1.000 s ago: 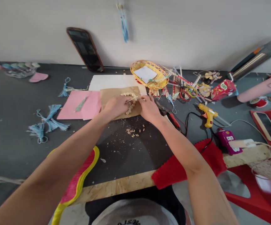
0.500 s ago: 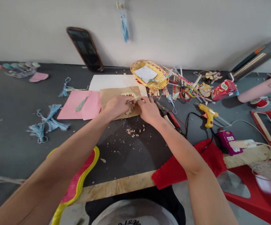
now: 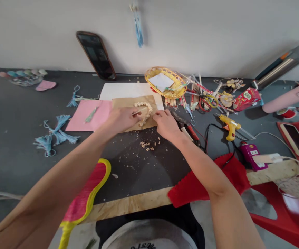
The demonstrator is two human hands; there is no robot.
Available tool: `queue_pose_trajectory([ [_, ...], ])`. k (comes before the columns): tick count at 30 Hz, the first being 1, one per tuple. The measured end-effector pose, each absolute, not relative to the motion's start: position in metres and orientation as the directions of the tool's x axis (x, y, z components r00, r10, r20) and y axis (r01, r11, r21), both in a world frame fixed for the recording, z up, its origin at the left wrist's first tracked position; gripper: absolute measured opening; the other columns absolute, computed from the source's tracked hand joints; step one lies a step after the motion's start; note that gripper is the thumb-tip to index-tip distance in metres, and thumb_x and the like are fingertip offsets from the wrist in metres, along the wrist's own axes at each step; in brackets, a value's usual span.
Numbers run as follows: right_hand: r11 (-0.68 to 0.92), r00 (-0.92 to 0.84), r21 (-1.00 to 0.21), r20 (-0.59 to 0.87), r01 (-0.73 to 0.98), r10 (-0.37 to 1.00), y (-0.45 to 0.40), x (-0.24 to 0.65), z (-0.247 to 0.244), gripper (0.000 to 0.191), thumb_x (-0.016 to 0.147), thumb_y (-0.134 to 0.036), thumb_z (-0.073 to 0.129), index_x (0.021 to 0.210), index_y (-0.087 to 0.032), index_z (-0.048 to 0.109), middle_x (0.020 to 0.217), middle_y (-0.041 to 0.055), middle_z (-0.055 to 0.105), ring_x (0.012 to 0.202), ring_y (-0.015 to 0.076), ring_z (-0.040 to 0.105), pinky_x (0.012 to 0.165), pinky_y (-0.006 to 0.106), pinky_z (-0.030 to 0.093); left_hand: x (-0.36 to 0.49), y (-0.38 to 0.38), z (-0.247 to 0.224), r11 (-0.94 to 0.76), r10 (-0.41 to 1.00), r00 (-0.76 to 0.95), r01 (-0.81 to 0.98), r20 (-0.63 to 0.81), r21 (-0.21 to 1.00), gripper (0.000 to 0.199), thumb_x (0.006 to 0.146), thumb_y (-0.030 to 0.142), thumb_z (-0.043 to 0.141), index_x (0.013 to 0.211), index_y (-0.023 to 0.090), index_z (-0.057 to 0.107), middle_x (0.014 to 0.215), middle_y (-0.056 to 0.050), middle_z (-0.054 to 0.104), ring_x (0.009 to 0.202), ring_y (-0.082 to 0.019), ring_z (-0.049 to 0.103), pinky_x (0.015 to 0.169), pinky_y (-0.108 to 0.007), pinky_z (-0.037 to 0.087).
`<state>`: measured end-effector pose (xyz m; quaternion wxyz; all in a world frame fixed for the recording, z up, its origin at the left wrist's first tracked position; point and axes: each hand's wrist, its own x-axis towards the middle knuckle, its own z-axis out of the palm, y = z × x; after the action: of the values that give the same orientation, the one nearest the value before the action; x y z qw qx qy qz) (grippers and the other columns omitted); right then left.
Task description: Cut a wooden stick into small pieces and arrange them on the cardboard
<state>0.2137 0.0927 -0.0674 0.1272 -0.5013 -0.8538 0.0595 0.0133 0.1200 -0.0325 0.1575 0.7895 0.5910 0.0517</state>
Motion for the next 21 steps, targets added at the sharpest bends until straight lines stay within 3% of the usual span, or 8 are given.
queue_pose_trajectory([
  [7, 0.518, -0.503, -0.186, 0.123, 0.835, 0.855, 0.089, 0.213, -0.065, 0.041, 0.077, 0.003, 0.043, 0.105, -0.012, 0.068, 0.109, 0.0141, 0.063, 0.104, 0.0284, 0.048, 0.094, 0.042, 0.043, 0.005, 0.095, -0.028, -0.246, 0.934, 0.314, 0.911, -0.172, 0.331, 0.021, 0.079, 0.039, 0.06, 0.089, 0.02, 0.062, 0.088, -0.007, 0.069, 0.078, -0.024, 0.064, 0.064, -0.031, 0.043],
  [12, 0.502, -0.49, -0.188, 0.112, 0.844, 0.865, 0.09, 0.213, -0.066, 0.045, 0.077, 0.003, 0.041, 0.11, -0.012, 0.067, 0.112, 0.0143, 0.062, 0.105, 0.0291, 0.048, 0.092, 0.043, 0.044, 0.002, 0.089, -0.025, -0.24, 0.949, 0.291, 0.917, -0.124, 0.318, 0.019, 0.081, 0.034, 0.059, 0.092, 0.019, 0.063, 0.095, -0.009, 0.07, 0.084, -0.025, 0.065, 0.068, -0.032, 0.045],
  [21, 0.421, -0.382, -0.249, 0.189, 0.872, 0.905, 0.107, 0.216, -0.073, 0.046, 0.084, -0.001, 0.04, 0.125, -0.012, 0.059, 0.12, 0.0143, 0.059, 0.113, 0.0292, 0.05, 0.099, 0.042, 0.043, -0.008, 0.054, -0.037, -0.34, 0.936, 0.35, 0.918, -0.015, 0.206, 0.022, 0.092, 0.029, 0.047, 0.092, 0.019, 0.067, 0.094, -0.006, 0.071, 0.082, -0.022, 0.066, 0.058, -0.028, 0.04],
])
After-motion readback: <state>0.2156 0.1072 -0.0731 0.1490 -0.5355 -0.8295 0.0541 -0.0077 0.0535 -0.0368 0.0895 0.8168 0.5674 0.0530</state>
